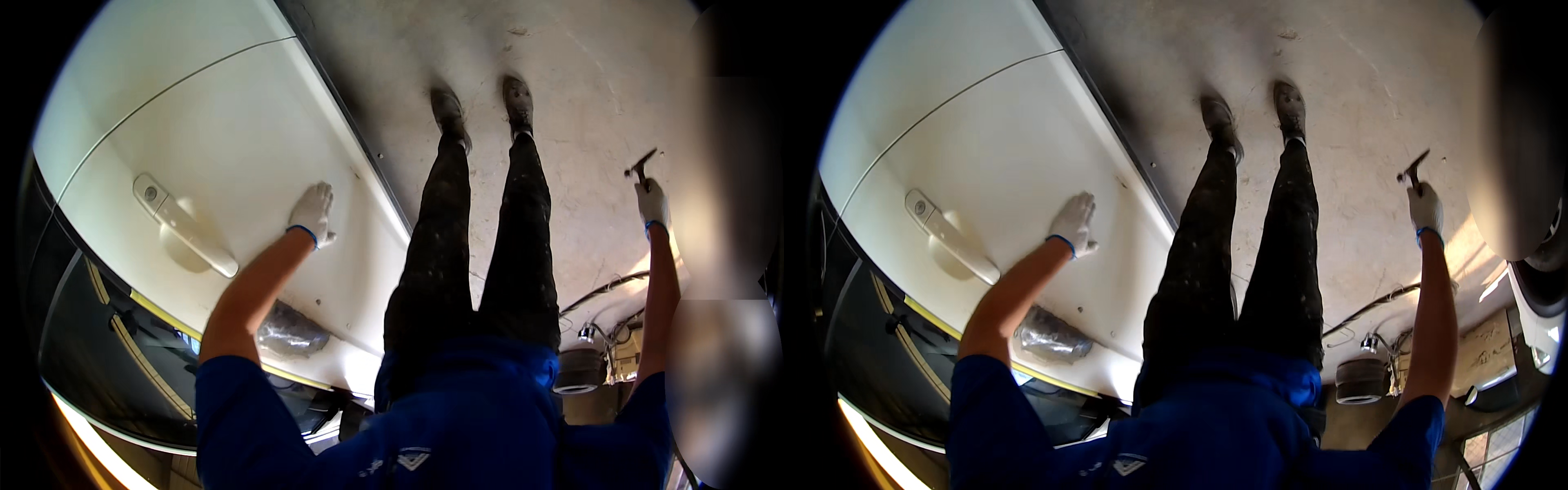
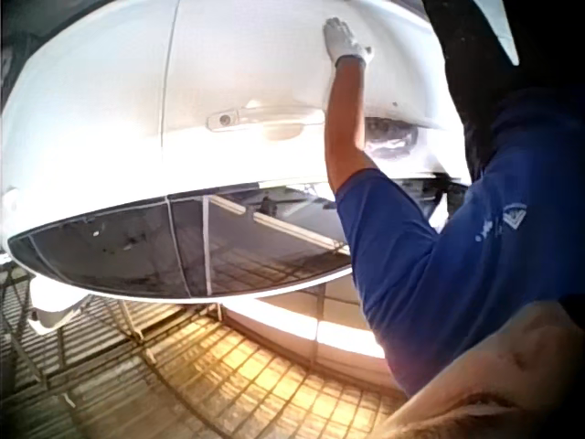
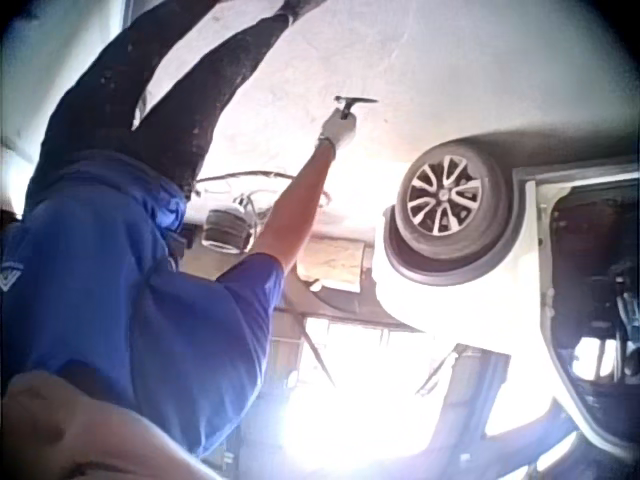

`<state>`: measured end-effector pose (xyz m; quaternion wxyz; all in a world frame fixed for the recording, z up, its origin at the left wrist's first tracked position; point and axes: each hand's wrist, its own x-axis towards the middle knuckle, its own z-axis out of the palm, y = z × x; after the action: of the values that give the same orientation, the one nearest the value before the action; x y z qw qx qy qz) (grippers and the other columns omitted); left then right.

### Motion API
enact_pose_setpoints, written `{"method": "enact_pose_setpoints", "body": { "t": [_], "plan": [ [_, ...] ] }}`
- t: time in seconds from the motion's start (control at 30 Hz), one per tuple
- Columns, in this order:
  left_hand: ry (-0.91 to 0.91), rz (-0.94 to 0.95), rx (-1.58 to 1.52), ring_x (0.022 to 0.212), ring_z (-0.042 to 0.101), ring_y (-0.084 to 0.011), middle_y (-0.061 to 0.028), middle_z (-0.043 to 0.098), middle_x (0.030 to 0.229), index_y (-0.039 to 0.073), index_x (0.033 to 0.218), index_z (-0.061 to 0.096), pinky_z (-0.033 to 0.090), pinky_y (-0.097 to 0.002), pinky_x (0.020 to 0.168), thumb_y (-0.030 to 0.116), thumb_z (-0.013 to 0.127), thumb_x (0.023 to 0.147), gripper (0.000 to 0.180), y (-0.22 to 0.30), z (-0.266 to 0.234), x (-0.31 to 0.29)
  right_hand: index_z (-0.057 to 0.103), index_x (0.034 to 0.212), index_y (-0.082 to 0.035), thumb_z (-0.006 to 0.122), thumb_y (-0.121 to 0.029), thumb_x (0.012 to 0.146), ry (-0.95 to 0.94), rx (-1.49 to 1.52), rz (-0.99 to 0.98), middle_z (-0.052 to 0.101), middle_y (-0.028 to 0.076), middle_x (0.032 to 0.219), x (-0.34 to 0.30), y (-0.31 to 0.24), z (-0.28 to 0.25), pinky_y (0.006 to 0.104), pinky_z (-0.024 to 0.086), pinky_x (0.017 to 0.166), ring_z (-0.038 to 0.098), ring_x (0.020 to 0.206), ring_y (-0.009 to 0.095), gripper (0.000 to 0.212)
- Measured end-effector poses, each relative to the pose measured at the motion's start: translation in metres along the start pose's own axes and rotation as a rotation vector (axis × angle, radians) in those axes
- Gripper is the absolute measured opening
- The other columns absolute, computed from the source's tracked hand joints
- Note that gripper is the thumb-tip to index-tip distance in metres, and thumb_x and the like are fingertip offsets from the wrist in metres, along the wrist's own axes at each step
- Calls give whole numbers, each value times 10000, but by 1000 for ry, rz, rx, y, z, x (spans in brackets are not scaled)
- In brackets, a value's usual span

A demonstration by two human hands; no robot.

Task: The person puts on gloves and uses a hammer to repeatedly tap the side panel of a white car, likely to smooth out a dent. The person walks around the vehicle and continues hammering the same area from different angles.

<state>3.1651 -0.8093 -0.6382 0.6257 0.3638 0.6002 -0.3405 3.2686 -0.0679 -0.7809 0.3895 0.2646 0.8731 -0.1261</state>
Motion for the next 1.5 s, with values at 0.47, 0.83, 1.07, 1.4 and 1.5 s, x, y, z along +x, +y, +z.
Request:
{"method": "enact_pose_setpoints", "body": {
  "t": [0.47,0.83,1.07,1.4,1.5],
  "plan": [
    [113,-200,160,1518,202,-347,-179,265,1637,16,1560,308,143,-457,1231,712,506,869,1000,-78,-26,57,647,962,-26,664,-262,929,-270,735,204,556,20,654,-245,-80,99,311,419,557,516,589,124,239],
    [172,-88,56,1517,199,-344,-212,275,1616,-50,1531,306,143,-434,1240,637,539,880,975,-131,-50,-29,679,993,-33,672,-312,877,-254,704,516,613,55,644,-329,-45,172,348,457,515,583,546,165,303],
    [207,-243,75,1503,226,-362,-227,296,1602,-58,1507,345,145,-436,1239,618,566,869,955,-176,-73,52,640,955,-113,664,-331,908,-244,928,759,520,-18,595,-326,-66,160,269,345,406,444,448,85,224],
    [128,-60,51,1522,195,-352,-197,268,1627,-12,1543,309,127,-460,1243,642,556,858,979,-101,-66,34,654,939,-84,678,-317,869,-422,870,693,544,3,594,-347,-74,160,291,378,434,500,485,112,245],
    [203,-107,63,1513,217,-350,-192,305,1609,-3,1524,347,152,-480,1231,651,560,849,964,-146,-86,-1,651,961,-85,674,-315,878,-378,947,707,534,-2,595,-344,-90,138,290,374,431,468,468,105,245]
  ]
}}
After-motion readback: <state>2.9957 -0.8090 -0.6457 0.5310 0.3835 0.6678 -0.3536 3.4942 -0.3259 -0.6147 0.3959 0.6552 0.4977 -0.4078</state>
